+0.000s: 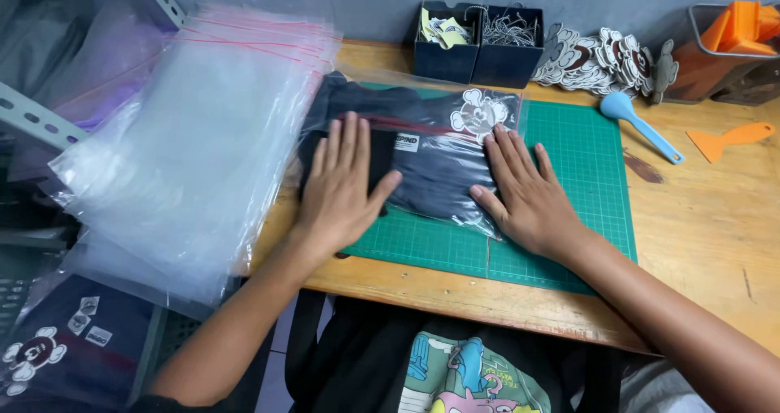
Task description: The person folds the strap of a dark blue fanny pack and places it inside the main compartment. They then place the bag into a clear plastic zip-lock bag, seal it, and wipe the exterior of the bag with a black cloth.
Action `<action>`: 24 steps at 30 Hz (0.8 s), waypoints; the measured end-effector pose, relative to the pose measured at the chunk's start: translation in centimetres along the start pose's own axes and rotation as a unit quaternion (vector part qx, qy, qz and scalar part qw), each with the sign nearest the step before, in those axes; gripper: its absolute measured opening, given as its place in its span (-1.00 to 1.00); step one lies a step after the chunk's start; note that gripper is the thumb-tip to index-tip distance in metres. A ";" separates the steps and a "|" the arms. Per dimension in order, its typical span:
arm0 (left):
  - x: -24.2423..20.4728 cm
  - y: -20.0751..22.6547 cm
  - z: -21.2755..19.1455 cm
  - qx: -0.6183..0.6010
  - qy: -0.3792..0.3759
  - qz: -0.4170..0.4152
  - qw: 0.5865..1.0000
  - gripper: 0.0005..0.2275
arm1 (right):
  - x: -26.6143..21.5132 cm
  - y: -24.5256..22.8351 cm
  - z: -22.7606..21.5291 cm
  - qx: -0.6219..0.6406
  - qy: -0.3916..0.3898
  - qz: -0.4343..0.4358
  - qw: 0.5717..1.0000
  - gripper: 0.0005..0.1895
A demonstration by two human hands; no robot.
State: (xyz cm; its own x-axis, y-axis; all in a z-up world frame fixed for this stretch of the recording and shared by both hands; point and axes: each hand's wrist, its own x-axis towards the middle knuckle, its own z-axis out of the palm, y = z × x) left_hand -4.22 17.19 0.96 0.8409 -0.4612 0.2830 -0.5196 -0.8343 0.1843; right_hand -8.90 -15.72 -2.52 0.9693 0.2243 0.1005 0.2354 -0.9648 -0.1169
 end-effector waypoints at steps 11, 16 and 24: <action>-0.4 -0.7 0.3 -0.038 -0.055 -0.019 0.998 -0.19 | 0.1 -1.3 -4.1 -0.008 0.009 0.006 1.000 -0.08; 0.1 3.0 0.8 -0.049 -0.002 0.047 0.998 -0.24 | 2.7 -3.5 -3.0 0.067 0.059 -0.126 0.988 -0.08; 0.5 2.5 0.8 -0.064 -0.029 0.073 0.995 -0.24 | -0.3 -1.8 -3.3 0.034 -0.020 -0.112 0.993 -0.12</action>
State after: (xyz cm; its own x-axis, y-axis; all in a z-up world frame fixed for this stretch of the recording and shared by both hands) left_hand -4.97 14.59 0.83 0.7604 -0.5948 0.2609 -0.6489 -0.7136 0.2641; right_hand -9.86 -14.54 0.87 0.8940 0.4385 0.0924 0.4480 -0.8789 -0.1636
